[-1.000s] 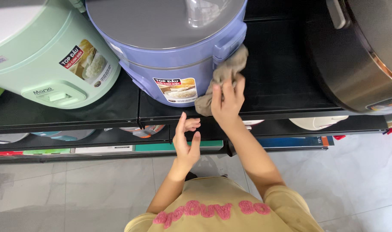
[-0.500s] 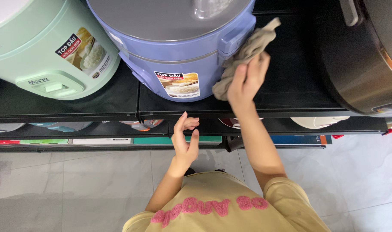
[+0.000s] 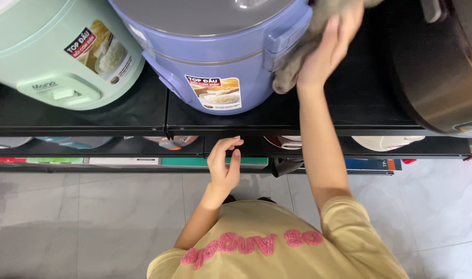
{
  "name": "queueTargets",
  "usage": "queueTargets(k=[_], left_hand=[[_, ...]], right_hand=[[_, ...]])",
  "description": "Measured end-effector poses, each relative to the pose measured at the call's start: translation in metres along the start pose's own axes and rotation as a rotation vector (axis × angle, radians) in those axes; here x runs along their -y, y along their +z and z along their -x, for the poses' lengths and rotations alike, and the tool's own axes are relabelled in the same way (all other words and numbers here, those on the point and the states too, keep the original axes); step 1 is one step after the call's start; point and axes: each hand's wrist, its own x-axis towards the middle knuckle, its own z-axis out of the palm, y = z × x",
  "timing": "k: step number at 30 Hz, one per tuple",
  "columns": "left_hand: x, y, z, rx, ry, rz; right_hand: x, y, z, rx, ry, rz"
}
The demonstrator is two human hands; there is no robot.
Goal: The person wipes down various rice cookers displayed on store shelves using a cloth, then walks along the aisle while continuing to clean additional cookers on lower shelves with the cloth.
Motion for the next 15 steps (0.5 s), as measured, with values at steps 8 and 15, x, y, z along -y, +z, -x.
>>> queueTargets(k=[8, 15], left_hand=[[0.015, -0.032, -0.002, -0.213, -0.03, -0.261], [0.025, -0.022, -0.02, -0.252, -0.002, -0.252]], right_hand=[[-0.002, 0.005, 0.049, 0.066, 0.523, -0.245], [0.081, 0.041, 0.185, 0.16, 0.226, 0.075]])
